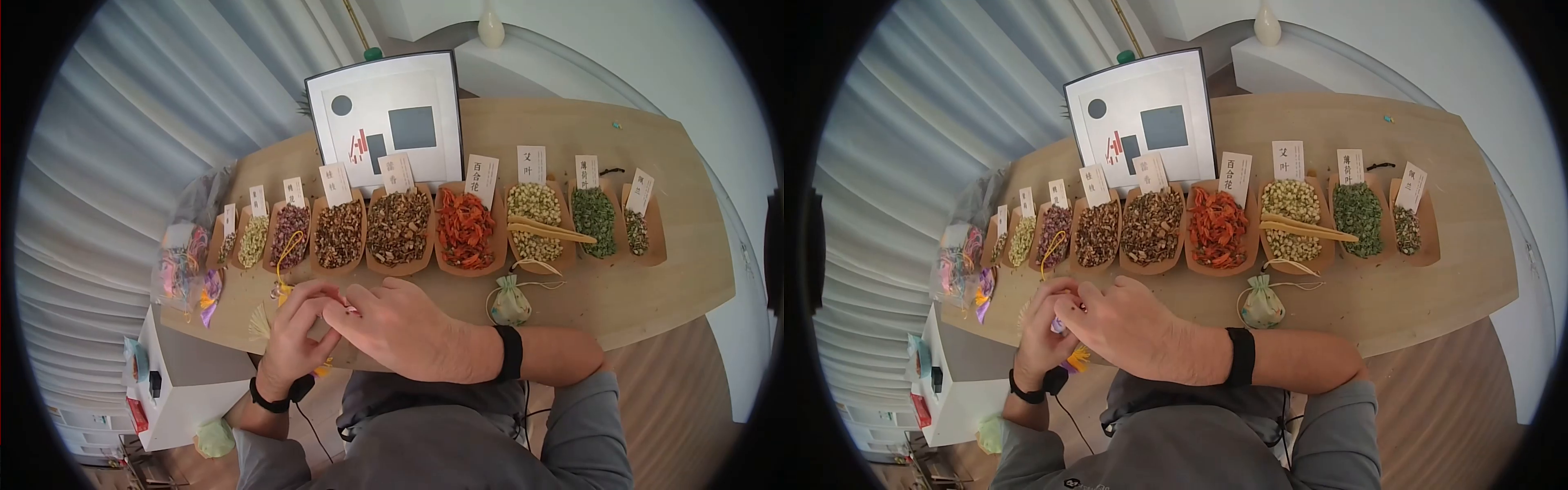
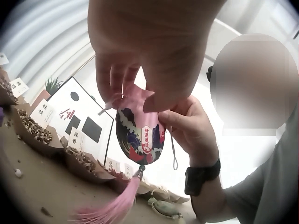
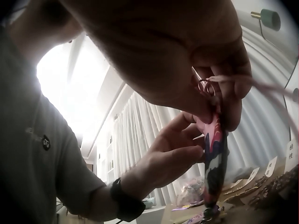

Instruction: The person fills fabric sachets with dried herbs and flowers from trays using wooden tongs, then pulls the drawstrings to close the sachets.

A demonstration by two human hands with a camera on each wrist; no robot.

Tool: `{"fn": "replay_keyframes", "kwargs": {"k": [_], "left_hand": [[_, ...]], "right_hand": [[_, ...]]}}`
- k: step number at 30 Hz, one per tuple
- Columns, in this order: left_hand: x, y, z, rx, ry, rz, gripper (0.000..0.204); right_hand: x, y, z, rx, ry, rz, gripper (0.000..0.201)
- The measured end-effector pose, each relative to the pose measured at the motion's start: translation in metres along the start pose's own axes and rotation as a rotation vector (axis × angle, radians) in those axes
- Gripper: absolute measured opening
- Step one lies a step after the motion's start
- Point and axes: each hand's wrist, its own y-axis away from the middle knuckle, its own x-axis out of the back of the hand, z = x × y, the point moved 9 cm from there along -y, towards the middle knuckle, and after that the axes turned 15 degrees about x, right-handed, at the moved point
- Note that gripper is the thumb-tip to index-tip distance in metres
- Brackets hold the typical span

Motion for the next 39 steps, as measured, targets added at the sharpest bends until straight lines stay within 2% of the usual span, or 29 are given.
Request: {"fn": "replay_keyframes", "kwargs": {"k": [2, 4, 9, 11, 14, 17, 18, 20, 22, 24, 28, 30, 31, 33, 34, 36, 37, 39], "left_hand": [[-0.006, -0.003, -0.004, 0.032, -0.027, -0.051, 0.04], [-0.013, -0.005, 0.0, -0.052, -0.107, -0.064, 0.029], [-0.01, -0.005, 0.004, -0.103, -0.146, -0.053, 0.024], [-0.007, -0.006, 0.009, -0.13, -0.176, -0.056, 0.025], [0.001, -0.004, 0.011, -0.106, -0.195, -0.006, 0.024], [0.007, -0.002, 0.015, -0.241, -0.268, 0.098, 0.023], [0.007, -0.002, 0.011, -0.214, -0.275, 0.109, 0.023], [0.005, 0.002, 0.016, -0.24, -0.293, 0.104, 0.026], [0.006, 0.006, 0.019, -0.174, -0.289, 0.098, 0.026], [-0.001, 0.006, 0.015, -0.12, -0.347, 0.035, 0.027], [-0.006, 0.004, 0.009, -0.03, -0.334, 0.071, 0.027], [-0.002, 0.004, 0.001, 0.037, -0.18, 0.06, 0.027], [0.001, 0.004, 0.001, 0.041, -0.199, 0.075, 0.027], [0.003, 0.007, 0.007, 0.009, -0.159, 0.067, 0.03], [0.006, 0.011, 0.006, 0.012, -0.172, 0.067, 0.03], [0.004, 0.013, 0.005, 0.049, -0.102, 0.054, 0.032], [0.003, 0.014, 0.007, 0.034, -0.096, 0.052, 0.032], [0.002, 0.019, 0.003, 0.033, -0.048, 0.018, 0.035]], "right_hand": [[-0.004, 0.0, -0.003, 0.013, 0.006, -0.048, 0.024], [-0.013, 0.004, -0.002, 0.022, 0.008, -0.076, 0.023], [-0.021, 0.009, 0.004, -0.003, -0.036, -0.154, 0.02], [-0.022, 0.011, 0.006, -0.023, -0.075, -0.24, 0.018], [-0.028, 0.016, 0.01, -0.024, -0.103, -0.324, 0.014], [-0.028, 0.015, 0.022, -0.09, -0.212, -0.433, 0.011], [-0.029, 0.015, 0.023, -0.069, -0.231, -0.443, 0.011], [-0.021, 0.011, 0.026, -0.033, -0.233, -0.374, 0.009], [-0.021, 0.01, 0.024, -0.012, -0.226, -0.38, 0.011], [-0.014, 0.01, 0.026, -0.136, -0.235, -0.384, 0.011], [-0.007, 0.006, 0.003, -0.135, -0.315, -0.436, 0.008], [-0.003, 0.0, -0.016, 0.026, -0.455, -0.287, 0.008], [0.003, -0.006, -0.017, 0.05, -0.458, -0.279, 0.008], [0.025, -0.013, -0.006, -0.013, -0.264, -0.237, 0.014], [0.021, -0.013, -0.003, -0.006, -0.269, -0.227, 0.014], [0.02, -0.008, 0.002, 0.085, -0.119, -0.142, 0.012], [0.013, -0.005, 0.003, 0.036, -0.206, -0.201, 0.028], [-0.005, 0.003, 0.002, 0.035, -0.187, -0.273, 0.028]]}}
